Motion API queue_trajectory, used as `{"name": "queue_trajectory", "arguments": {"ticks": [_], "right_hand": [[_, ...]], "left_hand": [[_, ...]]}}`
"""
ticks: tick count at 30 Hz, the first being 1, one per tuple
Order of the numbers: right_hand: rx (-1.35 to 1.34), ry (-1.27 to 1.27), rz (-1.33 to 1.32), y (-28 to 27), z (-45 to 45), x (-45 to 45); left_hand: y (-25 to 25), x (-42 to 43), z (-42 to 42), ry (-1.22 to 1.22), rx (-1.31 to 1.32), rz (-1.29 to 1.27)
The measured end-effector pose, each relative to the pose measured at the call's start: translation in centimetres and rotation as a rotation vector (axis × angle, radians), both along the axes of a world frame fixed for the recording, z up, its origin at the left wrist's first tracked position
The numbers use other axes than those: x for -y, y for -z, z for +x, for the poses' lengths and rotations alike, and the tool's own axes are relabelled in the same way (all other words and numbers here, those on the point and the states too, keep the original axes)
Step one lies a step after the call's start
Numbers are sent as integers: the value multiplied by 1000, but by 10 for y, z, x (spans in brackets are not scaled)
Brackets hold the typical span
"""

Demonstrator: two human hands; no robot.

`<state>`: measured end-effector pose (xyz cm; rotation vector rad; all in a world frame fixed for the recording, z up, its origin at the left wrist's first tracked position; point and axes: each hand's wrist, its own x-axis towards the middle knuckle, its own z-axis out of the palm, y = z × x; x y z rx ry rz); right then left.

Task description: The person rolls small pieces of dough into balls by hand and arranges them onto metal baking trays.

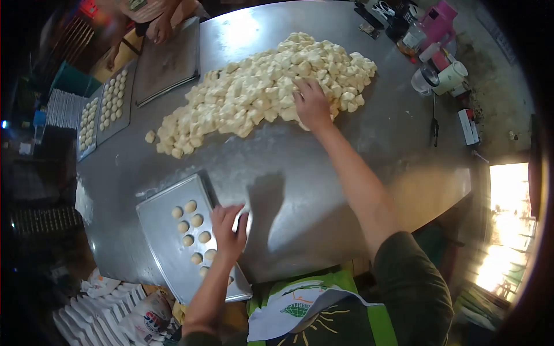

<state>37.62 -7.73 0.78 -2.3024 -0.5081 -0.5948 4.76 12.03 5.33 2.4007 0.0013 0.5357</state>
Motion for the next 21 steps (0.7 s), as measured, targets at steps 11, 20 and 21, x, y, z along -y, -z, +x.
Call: {"name": "queue_trajectory", "arguments": {"ticks": [11,20,21], "right_hand": [[-470,-25,360,42,-114,86],[-693,184,296,52,-411,174],[-681,185,294,55,-411,173]], "left_hand": [[54,73,363,70,15,-94],[66,25,73,5,-234,-558],[72,24,29,42,-263,-315]]}}
